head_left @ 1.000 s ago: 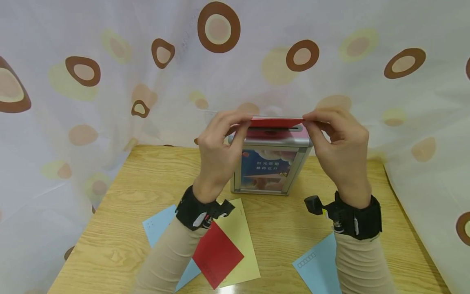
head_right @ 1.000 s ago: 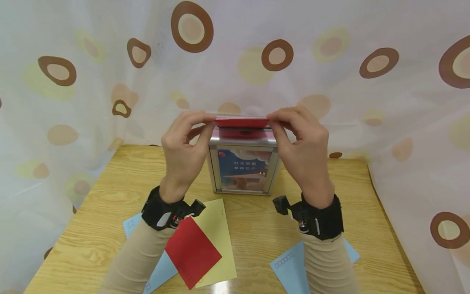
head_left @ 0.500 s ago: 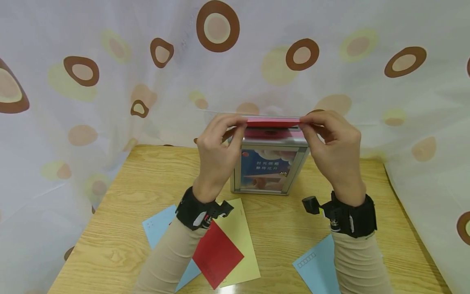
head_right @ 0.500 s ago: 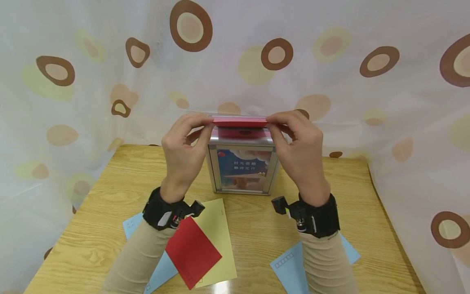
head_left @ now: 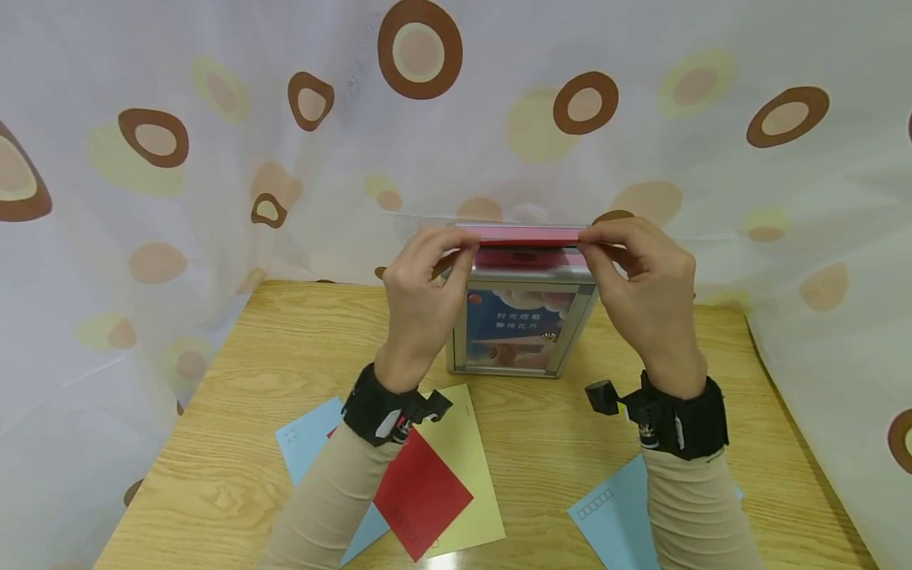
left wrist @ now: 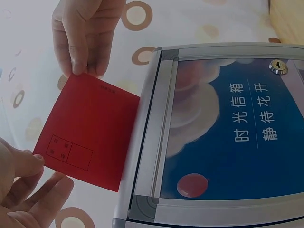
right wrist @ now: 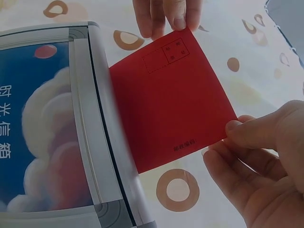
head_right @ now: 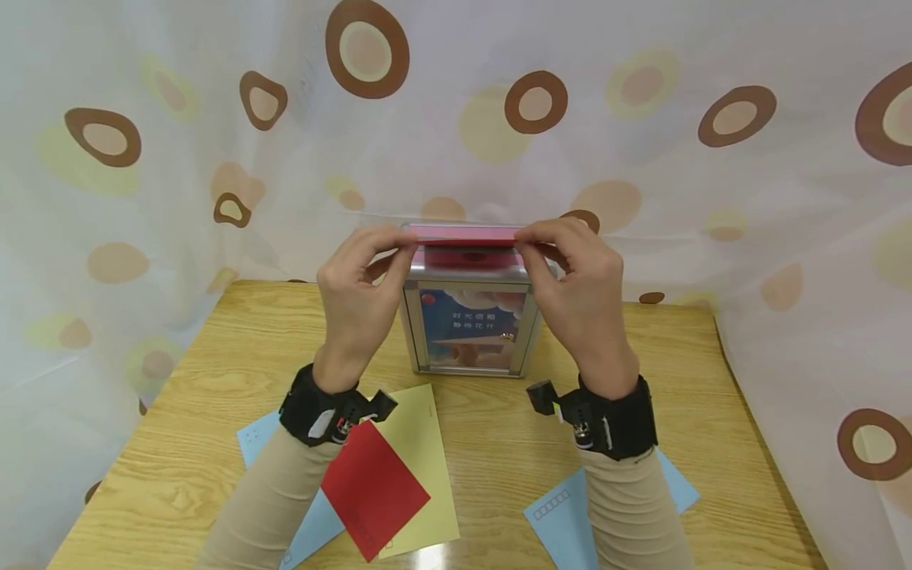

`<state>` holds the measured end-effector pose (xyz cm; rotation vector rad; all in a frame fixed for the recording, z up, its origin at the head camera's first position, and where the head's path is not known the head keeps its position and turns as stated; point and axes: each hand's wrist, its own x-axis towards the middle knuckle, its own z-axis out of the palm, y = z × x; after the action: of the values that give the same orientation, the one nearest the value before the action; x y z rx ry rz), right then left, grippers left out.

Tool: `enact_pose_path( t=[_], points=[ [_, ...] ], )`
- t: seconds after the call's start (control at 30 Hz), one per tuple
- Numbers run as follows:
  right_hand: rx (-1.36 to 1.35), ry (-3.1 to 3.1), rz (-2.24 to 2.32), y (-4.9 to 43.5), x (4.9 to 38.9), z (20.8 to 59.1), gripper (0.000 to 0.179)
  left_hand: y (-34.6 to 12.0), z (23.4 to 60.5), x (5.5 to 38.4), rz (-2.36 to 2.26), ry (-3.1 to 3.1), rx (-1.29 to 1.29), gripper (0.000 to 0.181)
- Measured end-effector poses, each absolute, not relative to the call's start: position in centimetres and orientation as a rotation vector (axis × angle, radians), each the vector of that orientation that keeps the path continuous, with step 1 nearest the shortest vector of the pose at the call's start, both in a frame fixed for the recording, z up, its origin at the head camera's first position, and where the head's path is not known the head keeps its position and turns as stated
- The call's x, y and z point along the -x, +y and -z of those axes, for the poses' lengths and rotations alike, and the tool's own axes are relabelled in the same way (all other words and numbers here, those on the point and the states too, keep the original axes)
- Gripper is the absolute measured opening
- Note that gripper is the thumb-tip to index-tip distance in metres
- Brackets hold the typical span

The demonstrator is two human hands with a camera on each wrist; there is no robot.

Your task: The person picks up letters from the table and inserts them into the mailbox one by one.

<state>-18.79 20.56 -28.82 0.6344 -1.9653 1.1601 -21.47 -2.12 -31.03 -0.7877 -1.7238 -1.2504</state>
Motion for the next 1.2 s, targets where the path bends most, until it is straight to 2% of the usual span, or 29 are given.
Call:
enact_pose_path(
  t=[1.2],
  points=[
    [-0.639, -1.967, -1.179, 20.67, 18.89, 29.49, 0.017, -2.12, 31.67, 21.54, 1.228, -1.766, 0.784, 0.012]
  ],
)
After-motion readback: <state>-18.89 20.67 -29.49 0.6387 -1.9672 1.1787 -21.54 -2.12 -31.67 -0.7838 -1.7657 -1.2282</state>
